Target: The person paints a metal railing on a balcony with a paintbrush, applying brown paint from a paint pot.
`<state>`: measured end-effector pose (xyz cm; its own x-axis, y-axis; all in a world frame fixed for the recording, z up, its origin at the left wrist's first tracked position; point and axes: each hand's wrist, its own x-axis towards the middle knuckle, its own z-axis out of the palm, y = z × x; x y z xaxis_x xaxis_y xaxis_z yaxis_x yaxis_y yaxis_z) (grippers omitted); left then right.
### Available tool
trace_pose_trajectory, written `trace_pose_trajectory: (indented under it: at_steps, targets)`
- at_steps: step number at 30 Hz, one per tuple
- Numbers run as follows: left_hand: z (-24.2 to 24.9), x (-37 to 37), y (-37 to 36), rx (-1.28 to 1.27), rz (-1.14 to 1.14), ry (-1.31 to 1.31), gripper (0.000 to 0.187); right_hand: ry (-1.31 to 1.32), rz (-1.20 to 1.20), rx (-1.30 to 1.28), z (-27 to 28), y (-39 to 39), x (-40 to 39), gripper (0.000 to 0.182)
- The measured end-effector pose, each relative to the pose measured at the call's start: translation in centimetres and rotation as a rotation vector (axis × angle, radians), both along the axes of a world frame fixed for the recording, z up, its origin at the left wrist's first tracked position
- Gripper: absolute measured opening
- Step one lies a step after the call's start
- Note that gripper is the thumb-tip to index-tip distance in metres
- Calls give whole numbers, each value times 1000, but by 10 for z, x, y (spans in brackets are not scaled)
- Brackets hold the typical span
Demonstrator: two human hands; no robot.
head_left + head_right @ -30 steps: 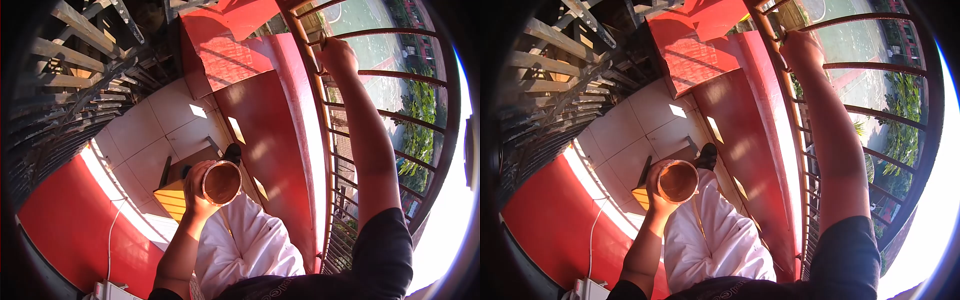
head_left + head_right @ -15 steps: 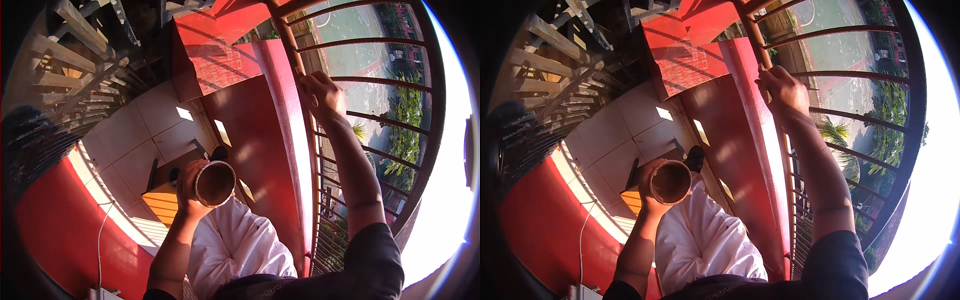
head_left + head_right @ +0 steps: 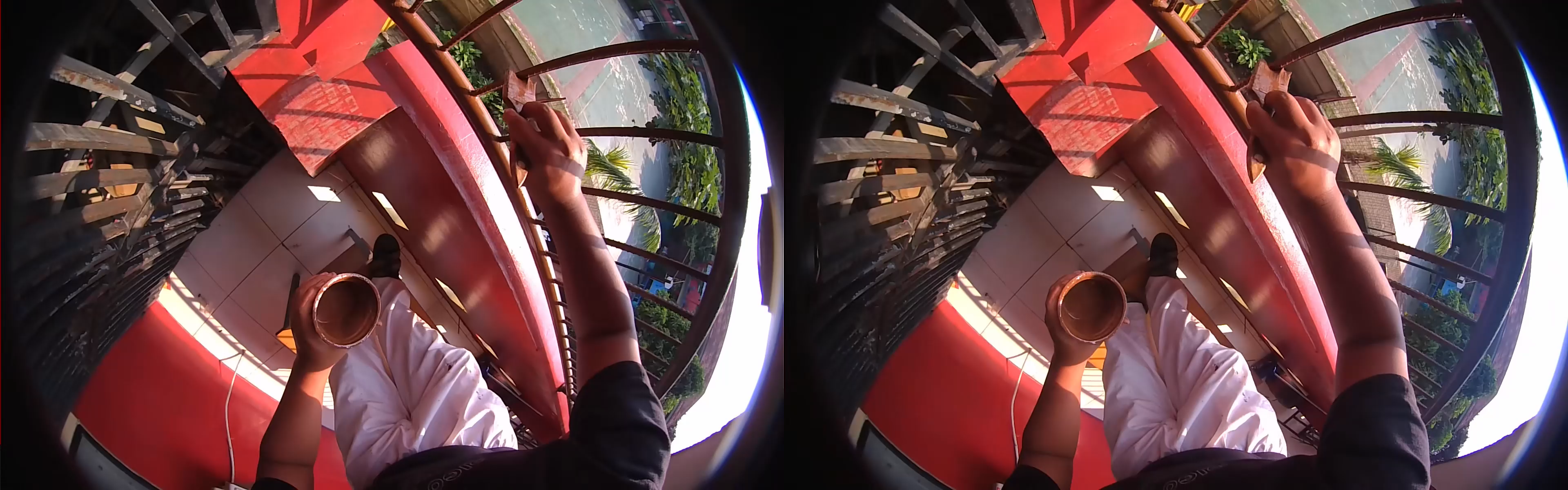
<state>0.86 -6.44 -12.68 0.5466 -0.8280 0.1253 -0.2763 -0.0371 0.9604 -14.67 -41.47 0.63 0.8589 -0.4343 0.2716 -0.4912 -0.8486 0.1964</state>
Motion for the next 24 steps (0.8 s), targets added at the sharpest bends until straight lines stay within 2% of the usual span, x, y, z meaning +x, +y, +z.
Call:
trace_pose_trajectory:
  at_steps: [2,4,5,8,11,12,13,15,18,20,23,24]
  targets:
    - [2,-7,-8,-44,3,9,87,34,69,71,0,10,0,27]
    - [8,-10,-16,-60,-25,-36,87,102,181,142,-24,6,-4,24]
    - [10,-12,-20,-69,-34,-60,86,177,124,173,-38,0,-4,25]
    - [9,-18,-20,-85,-33,-67,87,180,-9,176,-73,-29,-2,24]
    - [8,-19,-13,-73,-53,-70,95,33,-74,117,-43,-18,4,26]
    - [10,-20,-10,-76,-62,-70,99,-5,-117,144,-22,-10,1,19]
    - [12,-20,-10,-74,-67,-71,99,-83,-133,148,-5,-4,-4,25]
    - [18,-20,-11,-75,-73,-76,98,-190,-118,155,13,9,-11,26]
    - [22,-21,-13,-91,-32,-81,87,-31,-125,241,0,8,-14,27]
    - [20,-19,-9,-43,-58,-91,97,56,-148,255,-9,-4,-8,27]
    - [12,-22,-2,-15,-56,-52,104,-187,-148,63,26,-21,3,18]
    - [13,-23,2,-5,-53,-30,105,-348,-144,113,44,-14,5,17]
